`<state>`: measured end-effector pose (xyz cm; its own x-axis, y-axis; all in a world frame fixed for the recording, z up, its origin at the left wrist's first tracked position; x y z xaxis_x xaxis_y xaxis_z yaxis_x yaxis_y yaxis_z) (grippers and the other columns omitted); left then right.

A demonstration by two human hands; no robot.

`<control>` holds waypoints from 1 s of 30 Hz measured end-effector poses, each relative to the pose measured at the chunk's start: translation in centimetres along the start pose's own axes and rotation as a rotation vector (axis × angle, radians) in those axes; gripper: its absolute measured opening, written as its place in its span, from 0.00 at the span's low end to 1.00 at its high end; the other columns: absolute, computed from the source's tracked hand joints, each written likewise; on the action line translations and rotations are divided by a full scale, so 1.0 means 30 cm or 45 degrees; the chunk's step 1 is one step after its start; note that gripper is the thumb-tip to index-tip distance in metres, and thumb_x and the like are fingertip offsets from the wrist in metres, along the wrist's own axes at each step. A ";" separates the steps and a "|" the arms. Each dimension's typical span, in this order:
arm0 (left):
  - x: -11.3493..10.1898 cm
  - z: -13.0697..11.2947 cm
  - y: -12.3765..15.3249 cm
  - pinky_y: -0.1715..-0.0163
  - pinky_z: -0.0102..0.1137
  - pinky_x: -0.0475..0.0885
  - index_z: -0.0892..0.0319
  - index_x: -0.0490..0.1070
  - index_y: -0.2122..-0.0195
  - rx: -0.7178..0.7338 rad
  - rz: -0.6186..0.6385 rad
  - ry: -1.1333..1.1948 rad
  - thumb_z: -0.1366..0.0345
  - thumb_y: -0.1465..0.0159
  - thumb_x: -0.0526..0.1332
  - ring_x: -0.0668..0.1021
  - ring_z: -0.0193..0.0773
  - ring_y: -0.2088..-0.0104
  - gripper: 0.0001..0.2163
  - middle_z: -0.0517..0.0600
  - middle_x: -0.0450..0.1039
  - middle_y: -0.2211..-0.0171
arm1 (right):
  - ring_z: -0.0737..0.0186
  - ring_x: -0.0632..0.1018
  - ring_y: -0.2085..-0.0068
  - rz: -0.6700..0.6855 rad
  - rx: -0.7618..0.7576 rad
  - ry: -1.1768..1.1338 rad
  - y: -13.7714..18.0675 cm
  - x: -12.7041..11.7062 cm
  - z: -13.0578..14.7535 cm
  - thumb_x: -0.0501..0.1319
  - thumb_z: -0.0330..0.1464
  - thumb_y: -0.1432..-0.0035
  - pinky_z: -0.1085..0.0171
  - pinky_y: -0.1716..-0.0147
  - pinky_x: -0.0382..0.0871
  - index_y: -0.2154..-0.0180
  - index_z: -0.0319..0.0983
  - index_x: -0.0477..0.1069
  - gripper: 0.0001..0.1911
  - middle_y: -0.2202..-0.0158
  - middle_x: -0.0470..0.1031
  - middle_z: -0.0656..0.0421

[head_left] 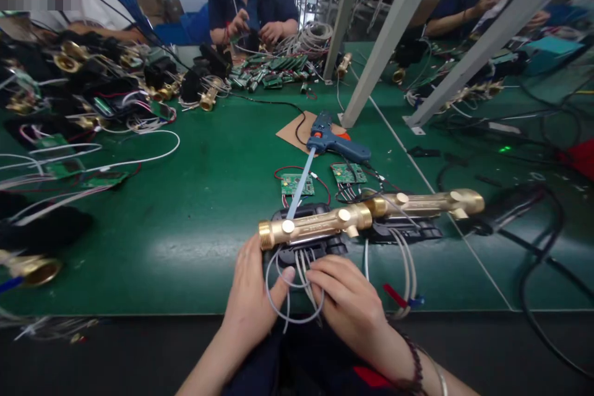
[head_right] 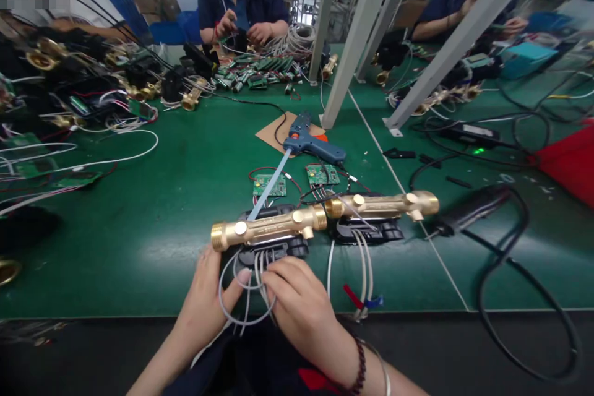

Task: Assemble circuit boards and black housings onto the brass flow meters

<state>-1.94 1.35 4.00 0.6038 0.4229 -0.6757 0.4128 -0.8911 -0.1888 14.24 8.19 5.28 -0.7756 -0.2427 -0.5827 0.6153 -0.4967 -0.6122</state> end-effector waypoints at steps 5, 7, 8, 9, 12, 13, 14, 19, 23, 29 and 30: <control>0.056 -0.020 -0.047 0.42 0.53 0.56 0.57 0.60 0.43 0.124 0.103 0.095 0.49 0.38 0.53 0.58 0.53 0.38 0.25 0.58 0.59 0.41 | 0.61 0.74 0.58 0.015 -0.041 -0.038 -0.009 -0.011 -0.004 0.57 0.20 0.41 0.62 0.55 0.72 0.58 0.35 0.69 0.10 0.62 0.75 0.52; 0.065 -0.018 -0.060 0.42 0.52 0.57 0.57 0.59 0.42 0.121 0.135 0.113 0.49 0.38 0.54 0.56 0.53 0.37 0.26 0.59 0.55 0.39 | 0.63 0.75 0.59 -0.006 -0.032 -0.065 -0.021 -0.012 -0.004 0.57 0.19 0.42 0.64 0.55 0.72 0.58 0.35 0.69 0.11 0.63 0.75 0.54; 0.066 -0.016 -0.064 0.42 0.52 0.57 0.57 0.58 0.42 0.130 0.153 0.118 0.49 0.39 0.55 0.56 0.54 0.37 0.27 0.60 0.54 0.38 | 0.64 0.75 0.59 -0.019 -0.024 -0.080 -0.027 -0.010 -0.005 0.57 0.19 0.42 0.64 0.56 0.72 0.58 0.36 0.69 0.11 0.63 0.75 0.54; 0.067 -0.014 -0.067 0.42 0.51 0.57 0.57 0.58 0.41 0.140 0.172 0.116 0.49 0.39 0.55 0.55 0.53 0.37 0.27 0.59 0.54 0.38 | 0.64 0.75 0.59 -0.033 -0.019 -0.095 -0.031 -0.006 -0.005 0.57 0.19 0.42 0.65 0.56 0.72 0.58 0.36 0.69 0.11 0.63 0.75 0.54; 0.066 -0.012 -0.070 0.41 0.50 0.57 0.55 0.57 0.41 0.156 0.177 0.097 0.50 0.39 0.56 0.55 0.51 0.36 0.27 0.58 0.55 0.38 | 0.64 0.75 0.57 -0.029 -0.001 -0.118 -0.039 0.006 -0.006 0.56 0.19 0.41 0.66 0.55 0.72 0.57 0.36 0.69 0.12 0.61 0.75 0.54; 0.066 -0.012 -0.070 0.41 0.49 0.57 0.55 0.56 0.41 0.151 0.170 0.094 0.51 0.39 0.56 0.55 0.51 0.36 0.27 0.58 0.56 0.38 | 0.64 0.74 0.57 -0.015 0.003 -0.117 -0.041 0.006 -0.005 0.56 0.19 0.41 0.66 0.55 0.72 0.57 0.36 0.69 0.12 0.61 0.75 0.54; 0.066 -0.012 -0.068 0.41 0.48 0.57 0.56 0.56 0.40 0.144 0.162 0.095 0.51 0.39 0.56 0.56 0.50 0.36 0.27 0.58 0.57 0.39 | 0.64 0.74 0.56 0.014 0.007 -0.111 -0.042 0.004 -0.003 0.55 0.20 0.40 0.65 0.55 0.71 0.57 0.36 0.69 0.12 0.61 0.75 0.54; 0.061 -0.015 -0.057 0.40 0.49 0.56 0.56 0.55 0.40 0.113 0.185 0.131 0.52 0.40 0.58 0.55 0.50 0.36 0.28 0.59 0.55 0.38 | 0.63 0.74 0.61 0.213 0.053 -0.058 -0.035 -0.038 -0.002 0.53 0.23 0.38 0.65 0.61 0.73 0.57 0.36 0.69 0.10 0.63 0.75 0.54; 0.054 -0.020 -0.052 0.39 0.49 0.53 0.56 0.52 0.39 0.017 0.221 0.163 0.56 0.40 0.58 0.53 0.49 0.35 0.29 0.58 0.51 0.37 | 0.62 0.74 0.68 0.340 0.081 -0.018 -0.005 -0.037 -0.024 0.49 0.24 0.36 0.64 0.69 0.72 0.63 0.36 0.70 0.11 0.67 0.74 0.55; 0.066 -0.024 -0.060 0.39 0.52 0.51 0.59 0.53 0.40 -0.115 0.167 0.148 0.56 0.43 0.59 0.54 0.52 0.36 0.31 0.60 0.52 0.37 | 0.60 0.72 0.69 0.369 0.095 0.011 0.016 0.028 -0.029 0.50 0.23 0.37 0.64 0.69 0.70 0.69 0.35 0.69 0.12 0.71 0.73 0.55; 0.071 -0.020 -0.059 0.39 0.52 0.51 0.59 0.54 0.40 -0.114 0.147 0.139 0.55 0.43 0.59 0.55 0.53 0.36 0.31 0.61 0.53 0.38 | 0.60 0.72 0.69 0.396 0.107 0.047 0.013 0.033 -0.026 0.51 0.23 0.38 0.64 0.69 0.70 0.69 0.35 0.69 0.11 0.71 0.73 0.55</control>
<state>-0.97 3.91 3.33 0.7191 0.3386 -0.6069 0.3926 -0.9185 -0.0473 13.84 8.39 4.05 -0.5458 -0.3638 -0.7548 0.8068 -0.4713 -0.3563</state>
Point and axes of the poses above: each hand's wrist, its own y-axis away from the middle knuckle, its own x-axis out of the palm, z = x × y, the point moved 2 cm from there along -y, towards the middle knuckle
